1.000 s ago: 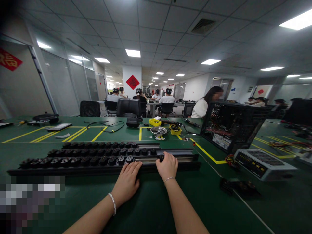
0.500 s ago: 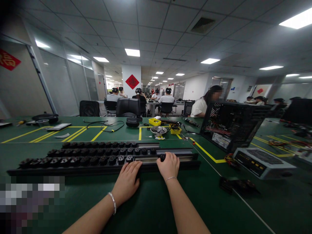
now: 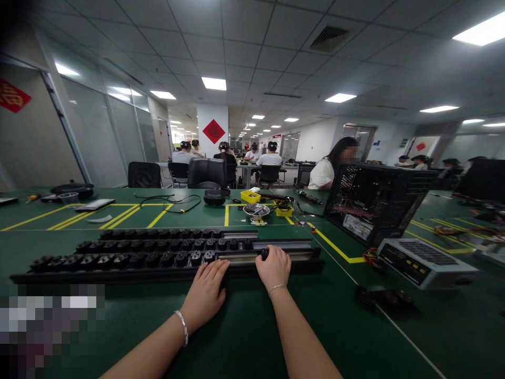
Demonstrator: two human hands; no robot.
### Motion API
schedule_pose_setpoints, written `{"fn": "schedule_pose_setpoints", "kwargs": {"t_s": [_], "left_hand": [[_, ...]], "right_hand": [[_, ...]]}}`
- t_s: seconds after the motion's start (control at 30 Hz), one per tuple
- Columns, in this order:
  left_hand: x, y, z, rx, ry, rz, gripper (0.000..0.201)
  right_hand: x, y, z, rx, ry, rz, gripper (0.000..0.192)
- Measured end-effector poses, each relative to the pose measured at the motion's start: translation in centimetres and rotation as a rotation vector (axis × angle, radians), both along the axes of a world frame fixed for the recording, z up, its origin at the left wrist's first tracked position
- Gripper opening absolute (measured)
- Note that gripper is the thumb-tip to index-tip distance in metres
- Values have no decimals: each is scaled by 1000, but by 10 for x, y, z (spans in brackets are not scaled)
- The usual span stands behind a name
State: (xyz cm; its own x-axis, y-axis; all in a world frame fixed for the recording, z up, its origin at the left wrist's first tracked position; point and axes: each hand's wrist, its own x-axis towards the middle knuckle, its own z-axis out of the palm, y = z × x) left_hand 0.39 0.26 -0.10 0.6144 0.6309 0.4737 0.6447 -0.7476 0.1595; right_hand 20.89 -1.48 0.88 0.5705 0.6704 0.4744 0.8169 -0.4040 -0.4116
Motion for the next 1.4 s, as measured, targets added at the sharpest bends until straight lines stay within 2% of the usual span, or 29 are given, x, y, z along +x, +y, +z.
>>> {"fn": "schedule_pose_setpoints", "kwargs": {"t_s": [1.13,1.4], "left_hand": [[0,1,-1,0,-32,-17,58],[0,0,0,-14,-28,-15,58]], "right_hand": [[8,0,-3,75,-23,6,30],[8,-4,-2,40,-43,-10,32]]}}
